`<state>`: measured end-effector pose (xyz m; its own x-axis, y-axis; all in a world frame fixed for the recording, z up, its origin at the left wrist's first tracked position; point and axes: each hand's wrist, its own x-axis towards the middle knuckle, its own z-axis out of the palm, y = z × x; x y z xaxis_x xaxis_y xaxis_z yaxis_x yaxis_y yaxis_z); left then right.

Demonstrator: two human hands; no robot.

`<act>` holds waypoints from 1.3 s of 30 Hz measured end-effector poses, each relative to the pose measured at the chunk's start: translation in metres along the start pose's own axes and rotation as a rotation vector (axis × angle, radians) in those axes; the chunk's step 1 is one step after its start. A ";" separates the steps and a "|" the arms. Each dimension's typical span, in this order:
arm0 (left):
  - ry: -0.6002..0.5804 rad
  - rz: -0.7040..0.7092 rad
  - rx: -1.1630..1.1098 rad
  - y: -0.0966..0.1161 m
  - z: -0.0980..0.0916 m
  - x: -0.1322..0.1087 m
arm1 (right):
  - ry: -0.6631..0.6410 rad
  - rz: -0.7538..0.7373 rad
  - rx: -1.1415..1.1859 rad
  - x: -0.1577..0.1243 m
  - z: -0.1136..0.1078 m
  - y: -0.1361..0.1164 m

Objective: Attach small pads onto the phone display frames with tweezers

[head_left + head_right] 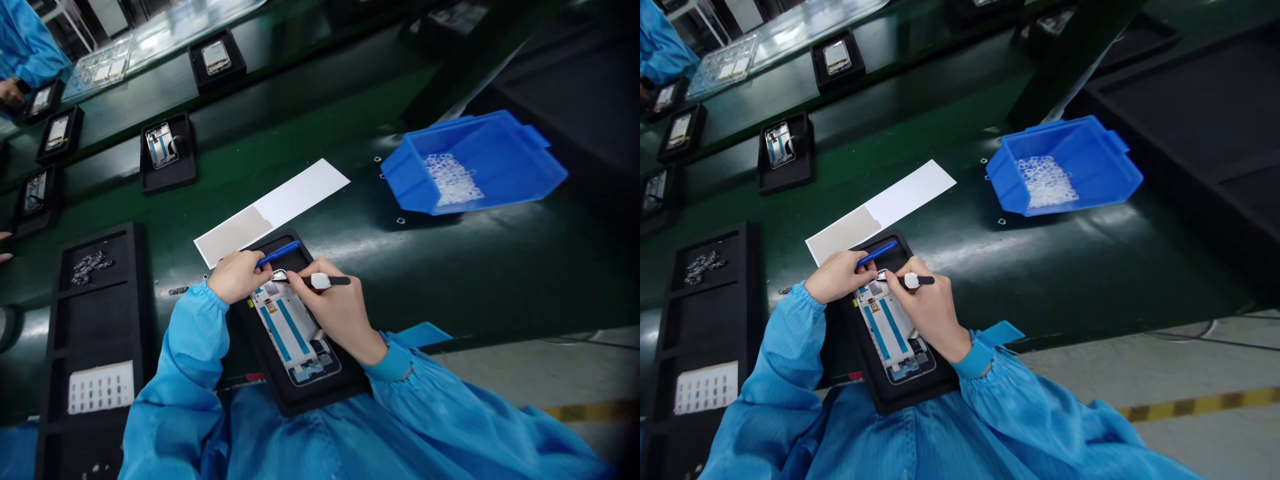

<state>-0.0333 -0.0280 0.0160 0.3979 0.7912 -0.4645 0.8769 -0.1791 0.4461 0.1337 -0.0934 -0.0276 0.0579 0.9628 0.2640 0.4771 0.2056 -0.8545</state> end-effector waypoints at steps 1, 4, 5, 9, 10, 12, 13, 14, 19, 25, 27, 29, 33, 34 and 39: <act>-0.005 -0.003 0.014 0.001 0.000 0.000 | 0.009 -0.021 -0.012 0.001 0.000 0.000; -0.020 -0.025 0.104 0.007 -0.003 -0.001 | 0.012 -0.046 -0.022 0.002 0.001 -0.001; -0.027 -0.037 0.152 0.010 -0.005 -0.001 | 0.012 -0.049 -0.018 0.002 0.001 -0.001; -0.052 -0.071 0.365 0.023 -0.009 0.001 | 0.028 -0.064 0.025 0.003 0.002 -0.001; -0.050 -0.072 0.403 0.025 -0.010 0.000 | 0.027 -0.066 0.036 0.003 0.002 0.000; -0.040 -0.078 0.447 0.029 -0.010 -0.001 | 0.022 -0.062 0.059 0.003 0.002 0.000; -0.036 -0.085 0.455 0.030 -0.010 -0.002 | 0.019 -0.048 0.076 0.002 0.001 0.000; -0.037 -0.093 0.456 0.030 -0.010 -0.003 | 0.015 -0.024 0.106 0.002 0.000 0.001; -0.051 -0.127 0.444 0.032 -0.009 -0.003 | 0.044 0.137 0.424 0.002 -0.017 0.008; 0.076 -0.170 0.394 0.032 -0.010 -0.015 | 0.186 0.221 0.546 0.006 -0.035 0.029; 0.267 -0.193 0.228 0.022 -0.005 -0.037 | 0.174 0.264 0.560 0.007 -0.037 0.037; 0.477 -0.224 -0.021 0.008 0.008 -0.069 | 0.121 0.309 0.571 0.006 -0.037 0.040; 0.575 -0.348 -0.264 -0.004 0.068 -0.132 | -0.026 0.397 0.660 -0.004 -0.035 0.036; 0.556 -0.373 -0.303 -0.001 0.089 -0.143 | -0.058 0.409 0.682 -0.008 -0.033 0.034; 0.575 -0.371 -0.591 0.031 0.179 -0.158 | -0.053 0.435 0.707 -0.029 -0.022 0.027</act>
<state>-0.0211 -0.2635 -0.0340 -0.2180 0.9370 -0.2731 0.5772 0.3494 0.7380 0.1646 -0.1195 -0.0488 0.0599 0.9850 -0.1616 -0.2425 -0.1426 -0.9596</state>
